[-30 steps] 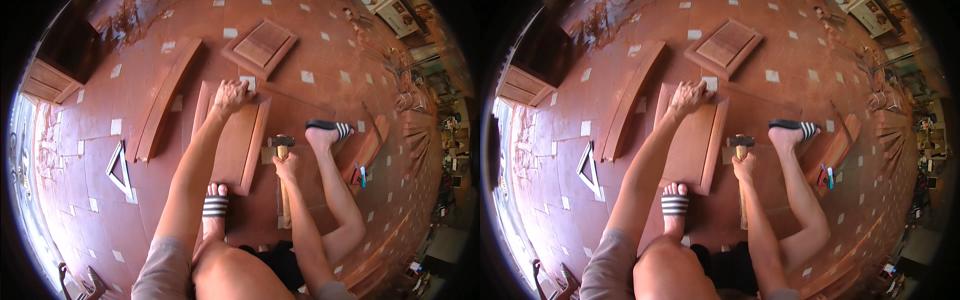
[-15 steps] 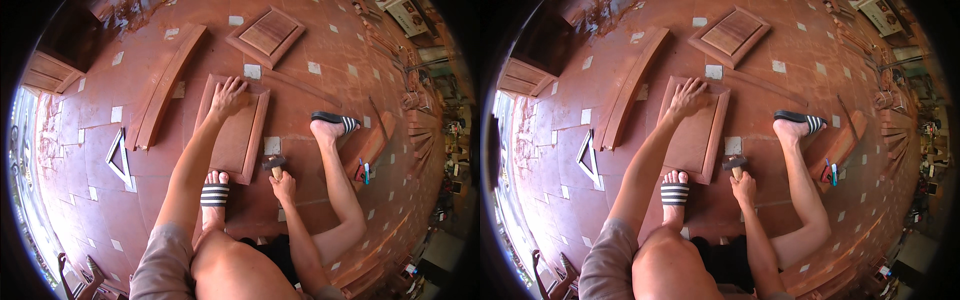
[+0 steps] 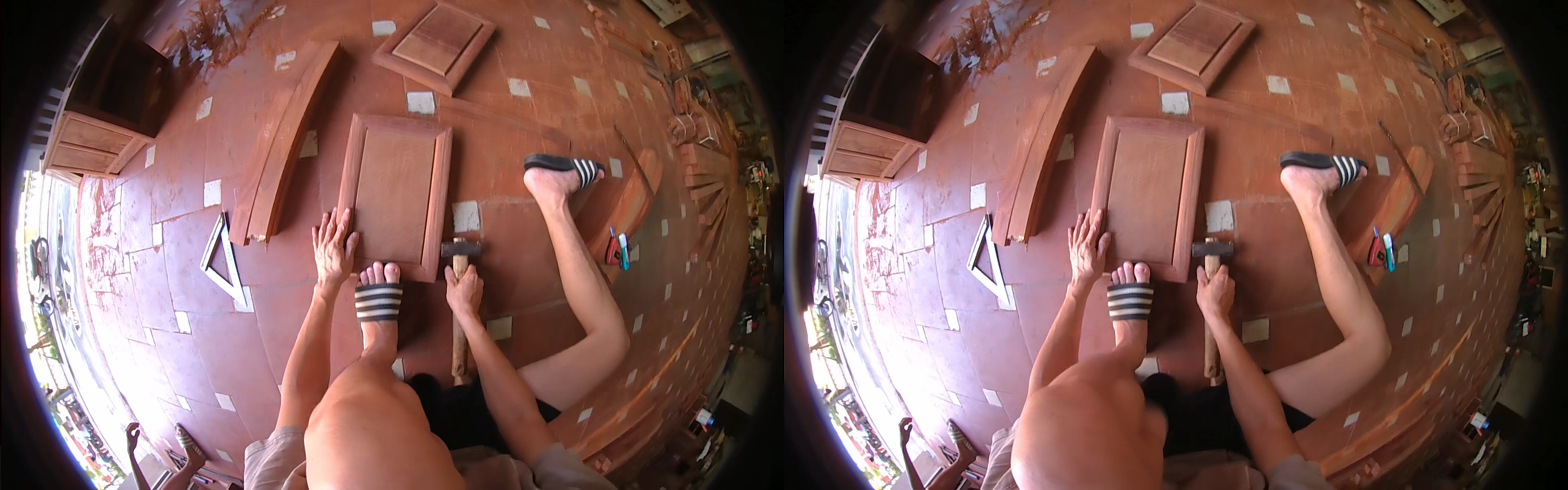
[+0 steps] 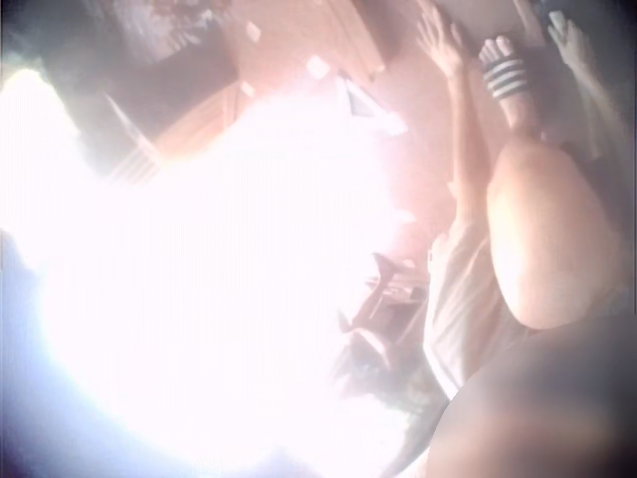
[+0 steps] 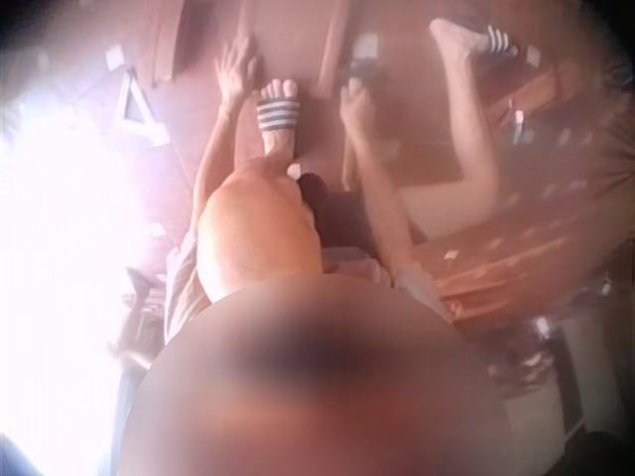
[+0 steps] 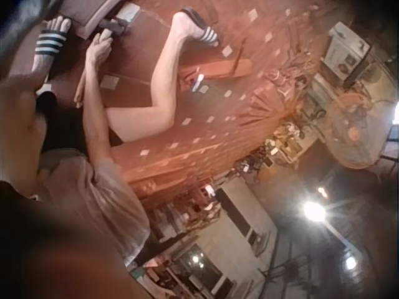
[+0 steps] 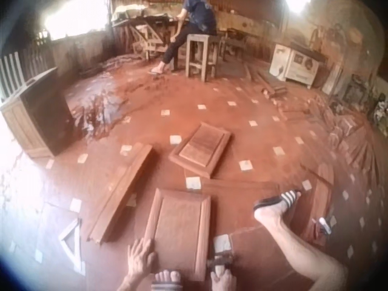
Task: The person assembles a wooden frame by hand, using a hammer to tap pieces into place. They repeatedly align and secure the frame components on the floor, occasionally flipping the frame to work on different sides.
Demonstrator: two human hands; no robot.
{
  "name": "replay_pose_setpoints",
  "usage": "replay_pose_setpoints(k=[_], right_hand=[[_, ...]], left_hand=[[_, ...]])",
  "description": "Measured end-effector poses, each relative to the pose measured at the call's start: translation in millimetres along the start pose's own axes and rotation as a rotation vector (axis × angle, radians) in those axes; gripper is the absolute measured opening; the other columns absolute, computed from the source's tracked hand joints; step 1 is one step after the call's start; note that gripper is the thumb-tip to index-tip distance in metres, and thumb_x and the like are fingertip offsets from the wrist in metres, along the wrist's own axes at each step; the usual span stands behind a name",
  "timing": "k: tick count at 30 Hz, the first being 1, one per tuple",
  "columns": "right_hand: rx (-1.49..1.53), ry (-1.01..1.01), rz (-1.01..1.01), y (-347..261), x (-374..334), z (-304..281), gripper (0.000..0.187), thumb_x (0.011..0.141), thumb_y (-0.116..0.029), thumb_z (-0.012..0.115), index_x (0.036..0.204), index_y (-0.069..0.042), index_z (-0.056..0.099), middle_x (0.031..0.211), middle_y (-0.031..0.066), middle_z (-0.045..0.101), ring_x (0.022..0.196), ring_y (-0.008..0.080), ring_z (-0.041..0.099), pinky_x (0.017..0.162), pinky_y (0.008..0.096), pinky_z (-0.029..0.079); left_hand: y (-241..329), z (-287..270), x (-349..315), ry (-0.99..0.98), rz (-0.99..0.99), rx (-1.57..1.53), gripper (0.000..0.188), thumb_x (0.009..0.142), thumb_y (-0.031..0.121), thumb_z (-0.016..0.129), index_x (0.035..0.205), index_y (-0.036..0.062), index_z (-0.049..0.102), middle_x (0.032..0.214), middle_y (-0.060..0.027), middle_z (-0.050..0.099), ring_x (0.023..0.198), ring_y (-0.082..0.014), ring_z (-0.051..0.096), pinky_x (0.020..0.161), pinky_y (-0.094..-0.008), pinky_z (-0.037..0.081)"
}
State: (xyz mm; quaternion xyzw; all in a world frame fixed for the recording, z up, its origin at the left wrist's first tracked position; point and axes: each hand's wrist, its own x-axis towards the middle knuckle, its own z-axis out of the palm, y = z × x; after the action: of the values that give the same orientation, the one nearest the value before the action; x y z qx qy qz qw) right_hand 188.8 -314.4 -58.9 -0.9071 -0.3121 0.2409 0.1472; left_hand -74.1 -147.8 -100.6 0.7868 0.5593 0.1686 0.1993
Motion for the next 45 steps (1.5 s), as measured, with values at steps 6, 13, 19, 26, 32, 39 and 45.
replay_pose_setpoints(k=[6, 13, 19, 26, 32, 39, 45], right_hand=[[0.020, -0.030, -0.016, 3, 8, -4, 0.049, 0.093, -0.042, 0.077, 0.102, 0.004, 0.061, 0.093, 0.0337, 0.071, 0.093, 0.0537, 0.069, 0.079, 0.0586, 0.055], [-0.142, -0.064, -0.216, 12, 29, -43, 0.043, 0.090, -0.039, 0.079, 0.103, -0.001, 0.062, 0.092, 0.0279, 0.073, 0.090, 0.0495, 0.071, 0.077, 0.0579, 0.057], [-0.154, -0.040, -0.199, 20, 24, -50, 0.042, 0.090, -0.037, 0.079, 0.103, -0.001, 0.064, 0.092, 0.0266, 0.073, 0.090, 0.0481, 0.071, 0.079, 0.0561, 0.058], [-0.072, 0.050, -0.236, 35, 28, -46, 0.040, 0.088, -0.035, 0.081, 0.095, 0.002, 0.065, 0.089, 0.0253, 0.073, 0.086, 0.0459, 0.072, 0.076, 0.0539, 0.058], [0.513, -0.366, 0.177, 35, 42, -60, 0.030, 0.094, -0.032, 0.079, 0.095, -0.004, 0.068, 0.080, 0.0082, 0.072, 0.066, 0.0141, 0.071, 0.053, 0.0300, 0.058], [0.671, -0.569, 0.251, 30, 30, -76, 0.040, 0.097, -0.031, 0.076, 0.114, 0.003, 0.064, 0.099, 0.0206, 0.075, 0.087, 0.0297, 0.077, 0.070, 0.0404, 0.065], [0.729, -0.688, 0.284, 38, 35, -79, 0.049, 0.095, -0.023, 0.077, 0.121, 0.015, 0.061, 0.109, 0.0305, 0.072, 0.099, 0.0393, 0.076, 0.080, 0.0470, 0.066]], left_hand=[[1, -1, 3, 0.020, 0.006, 0.003, 0.059, 0.104, 0.036, 0.059, 0.160, 0.0236, 0.046, 0.162, -0.0141, 0.046, 0.151, -0.0390, 0.038, 0.123, -0.0624, 0.024], [-5, 7, -1, 0.028, 0.008, -0.016, 0.058, 0.105, 0.035, 0.058, 0.160, 0.0235, 0.046, 0.161, -0.0140, 0.047, 0.151, -0.0386, 0.038, 0.123, -0.0619, 0.024], [-10, 9, -5, 0.026, -0.007, -0.040, 0.056, 0.106, 0.033, 0.055, 0.161, 0.0268, 0.044, 0.163, -0.0135, 0.045, 0.152, -0.0384, 0.037, 0.124, -0.0620, 0.023], [121, 7, 18, -0.075, 0.007, 0.310, 0.036, 0.104, 0.017, 0.049, 0.138, 0.0092, 0.055, 0.142, -0.0194, 0.060, 0.136, -0.0379, 0.055, 0.110, -0.0518, 0.046], [144, 27, 112, 0.114, 0.016, 0.311, 0.025, 0.103, 0.017, 0.045, 0.124, 0.0088, 0.055, 0.121, -0.0182, 0.066, 0.114, -0.0336, 0.065, 0.097, -0.0458, 0.054], [18, -24, 78, 0.284, 0.171, 0.155, 0.060, 0.098, 0.032, 0.065, 0.150, 0.0040, 0.053, 0.156, -0.0237, 0.050, 0.137, -0.0369, 0.054, 0.108, -0.0475, 0.050], [-29, 23, 172, -0.072, 0.087, 0.339, 0.063, 0.098, 0.047, 0.059, 0.152, 0.0161, 0.050, 0.154, -0.0166, 0.052, 0.141, -0.0360, 0.050, 0.109, -0.0530, 0.045]])
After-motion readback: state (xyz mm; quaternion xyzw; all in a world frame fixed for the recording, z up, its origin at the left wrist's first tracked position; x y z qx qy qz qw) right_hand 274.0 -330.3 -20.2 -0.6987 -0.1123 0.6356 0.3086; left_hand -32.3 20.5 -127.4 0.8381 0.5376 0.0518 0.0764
